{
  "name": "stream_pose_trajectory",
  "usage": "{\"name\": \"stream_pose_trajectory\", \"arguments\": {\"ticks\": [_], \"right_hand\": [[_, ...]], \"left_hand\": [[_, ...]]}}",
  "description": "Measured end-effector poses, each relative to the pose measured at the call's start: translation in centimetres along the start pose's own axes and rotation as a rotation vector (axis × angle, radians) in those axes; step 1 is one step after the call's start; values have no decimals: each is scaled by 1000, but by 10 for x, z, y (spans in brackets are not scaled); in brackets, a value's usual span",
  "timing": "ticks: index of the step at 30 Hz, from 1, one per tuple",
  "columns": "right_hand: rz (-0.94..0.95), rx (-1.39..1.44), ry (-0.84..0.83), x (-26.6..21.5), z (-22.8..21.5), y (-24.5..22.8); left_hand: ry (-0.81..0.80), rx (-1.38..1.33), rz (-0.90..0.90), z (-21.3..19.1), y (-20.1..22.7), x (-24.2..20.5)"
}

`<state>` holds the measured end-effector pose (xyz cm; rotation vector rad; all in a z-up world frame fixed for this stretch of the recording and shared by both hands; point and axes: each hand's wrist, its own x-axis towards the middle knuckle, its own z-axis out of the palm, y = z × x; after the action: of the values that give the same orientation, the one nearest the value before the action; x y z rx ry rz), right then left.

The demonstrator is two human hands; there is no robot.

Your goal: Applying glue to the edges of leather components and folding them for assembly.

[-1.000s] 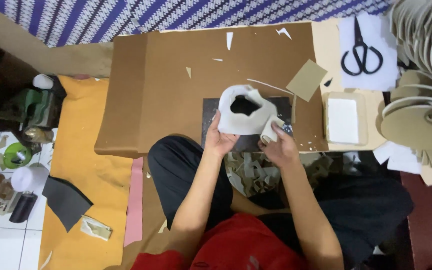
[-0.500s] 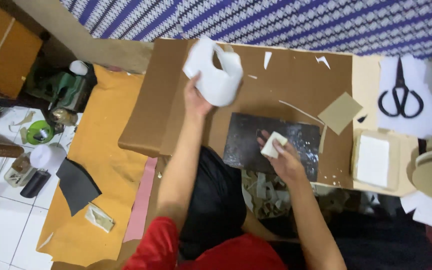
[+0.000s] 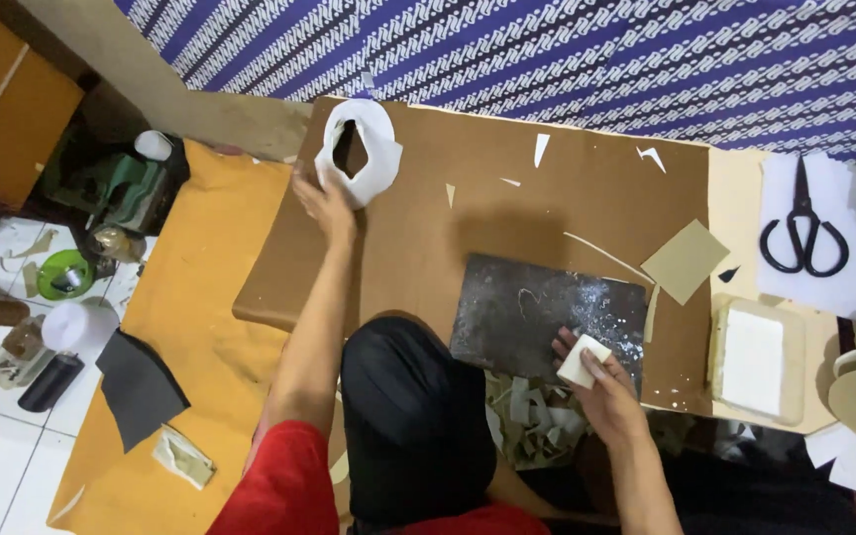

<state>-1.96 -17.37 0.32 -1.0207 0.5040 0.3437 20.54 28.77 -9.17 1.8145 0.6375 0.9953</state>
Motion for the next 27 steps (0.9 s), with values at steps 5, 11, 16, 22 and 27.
{"name": "stream_pose_trajectory", "arguments": {"ticks": [5, 11, 16, 22, 27], "right_hand": [[31, -49, 34, -10, 11, -7], [29, -22, 52, -17, 15, -11], [67, -24, 82, -17, 7, -6], [77, 0, 94, -19, 8, -6], [66, -45, 112, -20, 5, -11]], "left_hand": [[-240, 266, 54, 8, 13, -22], [15, 100, 143, 19, -2, 0], [-5, 191, 82, 4, -7, 1], [68, 34, 192, 2, -7, -1], [168, -37, 270, -6, 23, 9]]}}
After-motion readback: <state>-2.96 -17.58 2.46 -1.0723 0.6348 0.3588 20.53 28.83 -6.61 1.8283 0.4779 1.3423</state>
